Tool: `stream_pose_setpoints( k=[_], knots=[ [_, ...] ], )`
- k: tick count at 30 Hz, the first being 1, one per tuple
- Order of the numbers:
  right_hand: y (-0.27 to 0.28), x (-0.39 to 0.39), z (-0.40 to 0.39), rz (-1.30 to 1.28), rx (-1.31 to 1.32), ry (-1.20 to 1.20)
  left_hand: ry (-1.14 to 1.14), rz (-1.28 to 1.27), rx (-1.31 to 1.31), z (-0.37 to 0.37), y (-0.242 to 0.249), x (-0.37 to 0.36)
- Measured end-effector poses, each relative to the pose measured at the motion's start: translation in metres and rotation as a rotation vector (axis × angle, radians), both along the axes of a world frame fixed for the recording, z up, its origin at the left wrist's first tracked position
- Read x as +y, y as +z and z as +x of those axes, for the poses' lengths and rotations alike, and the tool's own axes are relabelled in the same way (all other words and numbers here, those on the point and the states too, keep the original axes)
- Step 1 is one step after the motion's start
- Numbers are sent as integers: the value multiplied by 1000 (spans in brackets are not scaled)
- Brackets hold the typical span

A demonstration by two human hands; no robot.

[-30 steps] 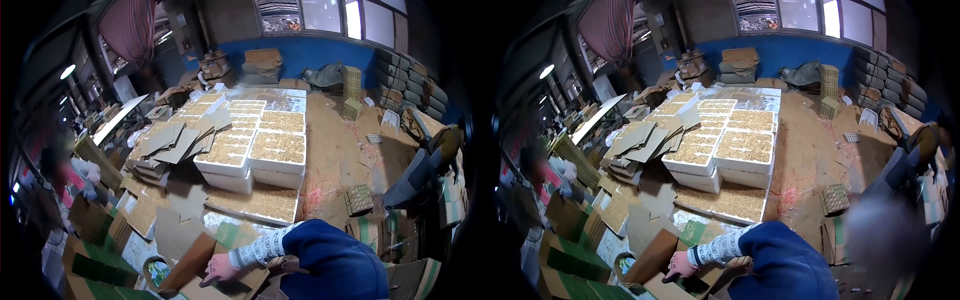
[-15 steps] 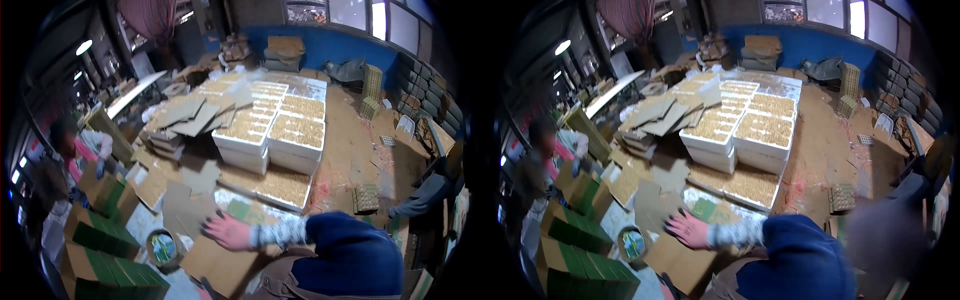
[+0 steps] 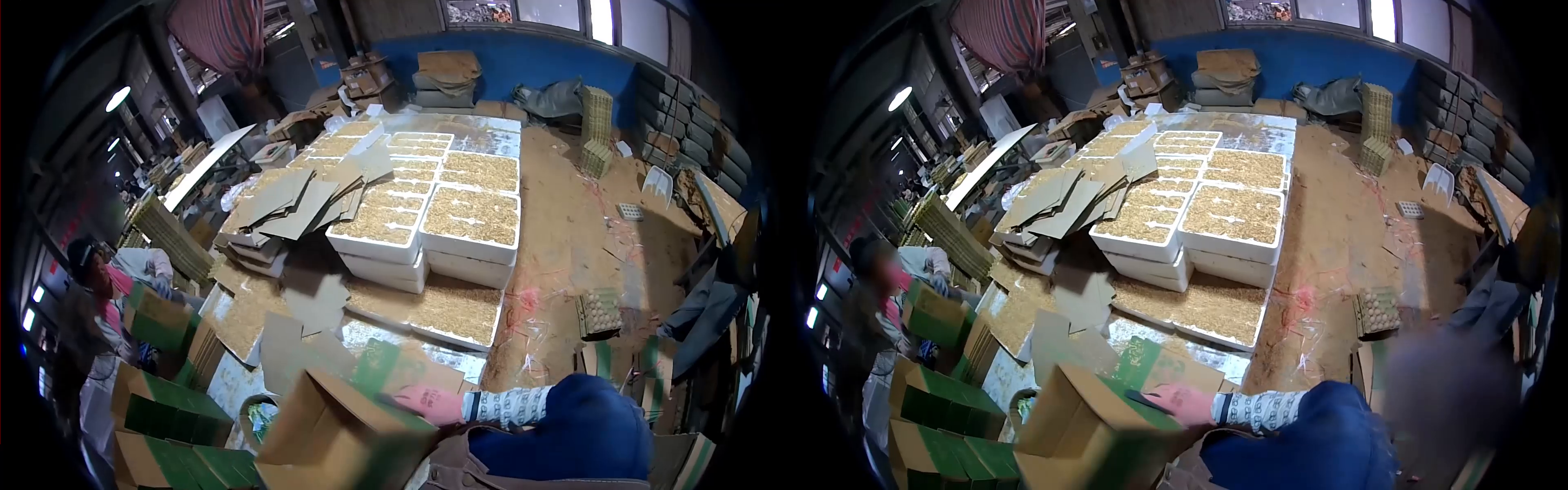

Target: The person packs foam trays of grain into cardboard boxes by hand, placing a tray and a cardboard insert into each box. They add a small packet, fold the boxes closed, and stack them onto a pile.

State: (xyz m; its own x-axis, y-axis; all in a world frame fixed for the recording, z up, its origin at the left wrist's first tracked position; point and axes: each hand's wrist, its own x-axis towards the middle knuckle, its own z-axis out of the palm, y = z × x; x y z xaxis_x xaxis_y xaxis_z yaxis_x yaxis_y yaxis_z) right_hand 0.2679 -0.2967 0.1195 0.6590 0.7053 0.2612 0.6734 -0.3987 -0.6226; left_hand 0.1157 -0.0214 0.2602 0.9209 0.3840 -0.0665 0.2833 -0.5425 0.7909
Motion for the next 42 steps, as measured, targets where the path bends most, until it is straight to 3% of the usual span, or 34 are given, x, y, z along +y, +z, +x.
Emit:
stream_pose_setpoints(
  k=[1,2,3,4,5,6,7,8,9,10,14,15,17,19,21,24,26,28,30,32,34,36,37,38,39,41,42],
  knots=[
    [-20,-3,5,70,-125,7,20,-8,26,1,1,-1],
    [-16,-26,21,-181,-267,56,80,-67,59,5,-5,3],
    [-9,-46,33,-121,-163,-91,301,-300,127,8,-42,17],
    [45,-71,54,-430,31,-366,15,237,-4,3,-85,50],
    [37,-109,69,-225,-388,-867,144,47,6,16,-77,41],
    [12,-167,109,-12,-136,-1125,280,-154,16,21,-71,31],
    [51,-186,126,427,-215,-1454,410,-312,3,21,-94,44],
    [8,-254,176,311,-374,-1729,525,-479,-11,18,-120,55],
    [-17,-320,214,191,-74,-1897,501,-500,-110,17,-121,48],
    [-22,-362,234,946,203,-1368,480,-516,-213,17,-114,41],
    [39,-289,253,1319,367,-1103,370,-542,-215,17,-97,37],
    [40,-288,252,1259,496,-1049,385,-552,-217,13,-94,37],
    [47,-276,232,987,459,-1076,463,-541,-232,17,-84,29],
    [83,-247,190,730,450,-1206,371,-554,-221,17,-93,43],
    [87,-243,161,701,559,-1244,335,-635,-207,19,-78,33],
    [85,-204,110,1071,541,-988,261,-547,-224,13,-92,47],
    [95,-169,72,1068,464,-864,269,-556,-277,12,-118,57],
    [127,-132,33,1027,719,-763,342,-459,-197,17,-137,60],
    [144,-98,10,832,714,-685,263,-233,-115,25,-116,59],
    [158,-60,1,698,786,-546,244,-116,-175,35,-129,61],
    [178,-14,-6,599,904,-351,134,-460,-231,43,-162,76],
    [191,24,-7,544,981,-174,55,-239,-372,24,-94,43],
    [180,32,-2,450,888,-128,33,-1003,-400,27,-121,50],
    [165,30,12,318,752,-31,134,-1111,-364,21,-147,61],
    [156,34,22,205,605,61,168,-1059,-325,20,-153,69],
    [163,52,20,259,808,-51,302,-844,-274,18,-178,76],
    [148,52,26,354,864,-45,303,-748,-297,18,-142,62]
  ],
)
